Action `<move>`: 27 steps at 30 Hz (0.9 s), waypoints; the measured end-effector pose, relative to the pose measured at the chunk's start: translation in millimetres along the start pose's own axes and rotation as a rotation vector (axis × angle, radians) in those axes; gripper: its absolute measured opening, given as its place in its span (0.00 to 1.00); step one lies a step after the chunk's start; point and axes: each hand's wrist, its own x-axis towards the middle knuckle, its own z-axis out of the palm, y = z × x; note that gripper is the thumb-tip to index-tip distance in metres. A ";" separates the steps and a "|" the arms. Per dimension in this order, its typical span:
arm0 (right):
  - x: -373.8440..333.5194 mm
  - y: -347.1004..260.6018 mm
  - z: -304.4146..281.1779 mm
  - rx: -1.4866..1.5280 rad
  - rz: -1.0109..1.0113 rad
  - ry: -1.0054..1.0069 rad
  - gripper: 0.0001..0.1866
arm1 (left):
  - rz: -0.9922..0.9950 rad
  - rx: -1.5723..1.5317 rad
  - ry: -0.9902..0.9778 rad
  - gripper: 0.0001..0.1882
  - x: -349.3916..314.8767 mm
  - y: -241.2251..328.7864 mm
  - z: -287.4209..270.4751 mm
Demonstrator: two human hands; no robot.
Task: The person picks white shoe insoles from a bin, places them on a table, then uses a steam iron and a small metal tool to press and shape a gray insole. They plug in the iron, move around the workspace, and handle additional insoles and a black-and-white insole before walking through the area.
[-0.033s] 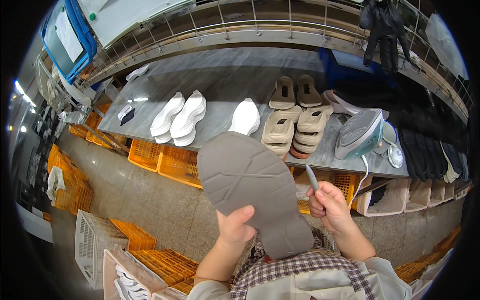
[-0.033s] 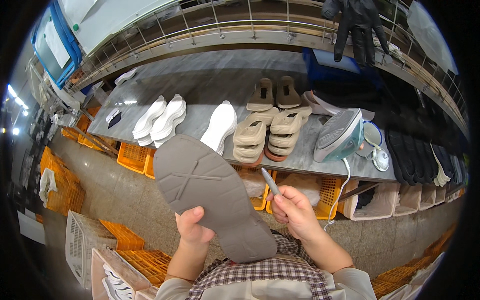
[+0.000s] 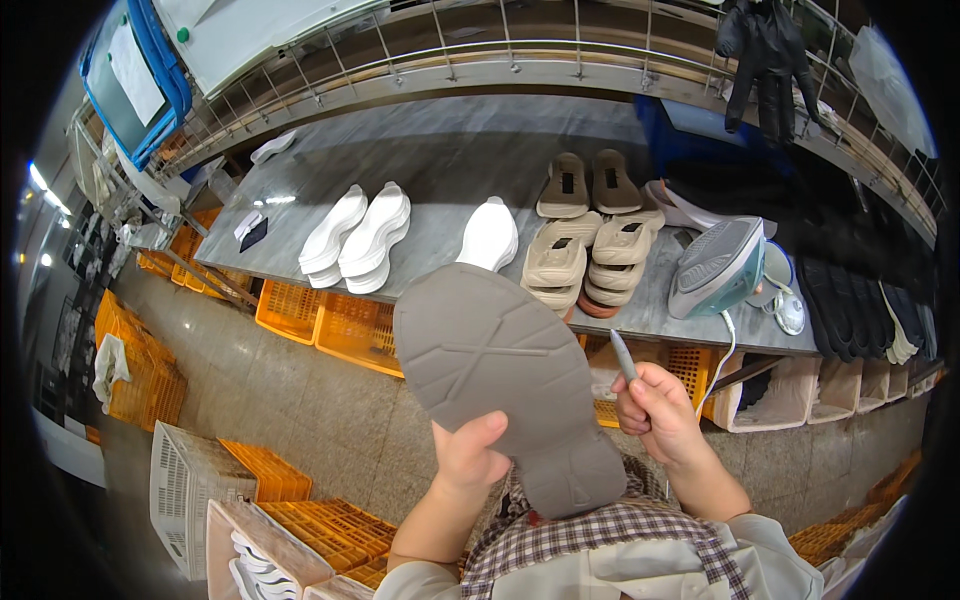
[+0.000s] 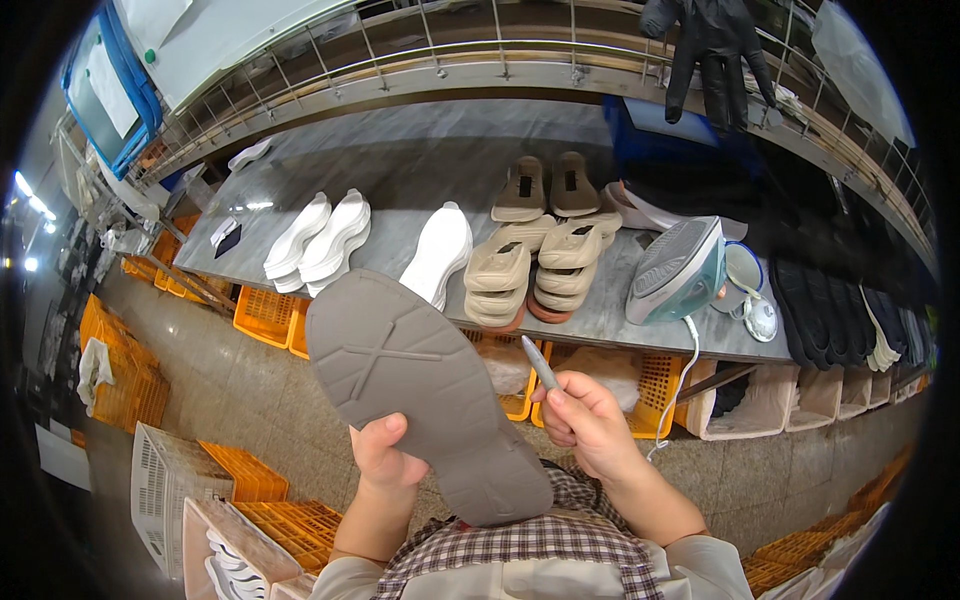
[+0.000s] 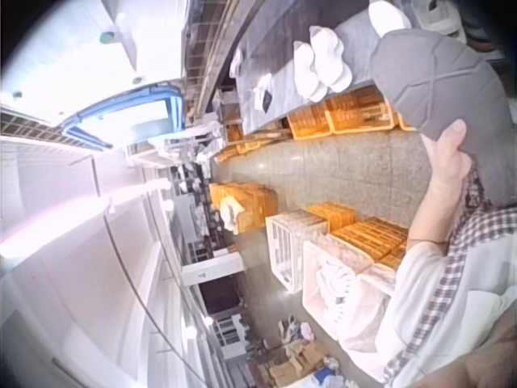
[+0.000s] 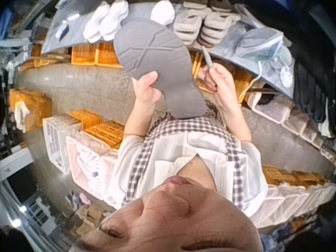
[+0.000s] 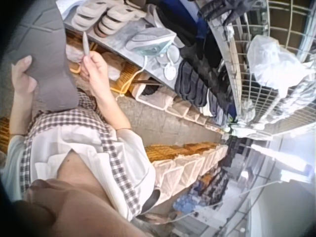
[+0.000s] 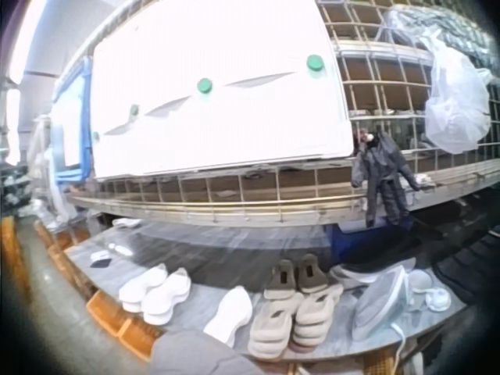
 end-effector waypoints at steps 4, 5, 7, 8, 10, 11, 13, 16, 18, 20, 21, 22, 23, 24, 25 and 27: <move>-1.8 -2.2 -2.4 0.006 -0.002 0.009 0.09 | 0.007 0.012 0.011 0.33 2.6 -2.7 3.0; -2.1 -2.8 -3.3 0.006 -0.003 0.013 0.09 | 0.003 0.016 0.007 0.33 3.3 -3.4 3.9; -3.2 -4.0 -5.6 0.009 -0.008 0.020 0.09 | -0.003 0.018 0.000 0.33 4.7 -5.1 6.1; -3.7 -4.4 -7.0 0.012 -0.013 0.022 0.09 | -0.005 0.018 -0.003 0.33 5.4 -6.0 7.3; -5.0 -5.7 -10.8 0.022 -0.019 0.024 0.09 | -0.011 0.024 -0.017 0.33 7.4 -8.4 10.0; -5.8 -6.6 -13.2 0.028 -0.020 0.024 0.09 | -0.016 0.029 -0.028 0.33 8.5 -10.0 11.6; -8.0 -8.5 -18.8 0.040 -0.020 0.032 0.09 | -0.030 0.034 -0.046 0.33 10.5 -13.8 15.5; -11.8 -11.4 -27.7 0.060 -0.029 0.045 0.09 | -0.048 0.042 -0.056 0.33 13.3 -20.2 23.1; -14.9 -13.6 -34.1 0.069 -0.053 0.053 0.09 | -0.051 0.044 -0.050 0.33 14.8 -25.9 29.4; -18.4 -16.7 -40.9 0.069 -0.068 0.064 0.09 | -0.053 0.066 -0.064 0.33 17.6 -31.5 35.0; -20.1 -18.5 -44.1 0.071 -0.077 0.064 0.09 | -0.055 0.073 -0.071 0.33 19.1 -34.2 37.6; -22.0 -20.3 -47.2 0.077 -0.075 0.083 0.09 | -0.064 0.080 -0.072 0.33 20.0 -37.1 40.0; -23.8 -22.2 -49.8 0.086 -0.074 0.095 0.08 | -0.073 0.087 -0.072 0.33 20.8 -40.1 42.5; -25.6 -24.0 -51.8 0.102 -0.084 0.105 0.08 | -0.081 0.095 -0.073 0.33 21.6 -42.9 44.6; -27.4 -25.1 -52.6 0.056 -0.150 0.131 0.08 | -0.087 0.109 -0.077 0.33 22.1 -45.3 46.7; -30.4 -28.2 -53.2 -0.026 -0.302 0.183 0.07 | -0.097 0.131 -0.095 0.33 23.8 -50.8 50.9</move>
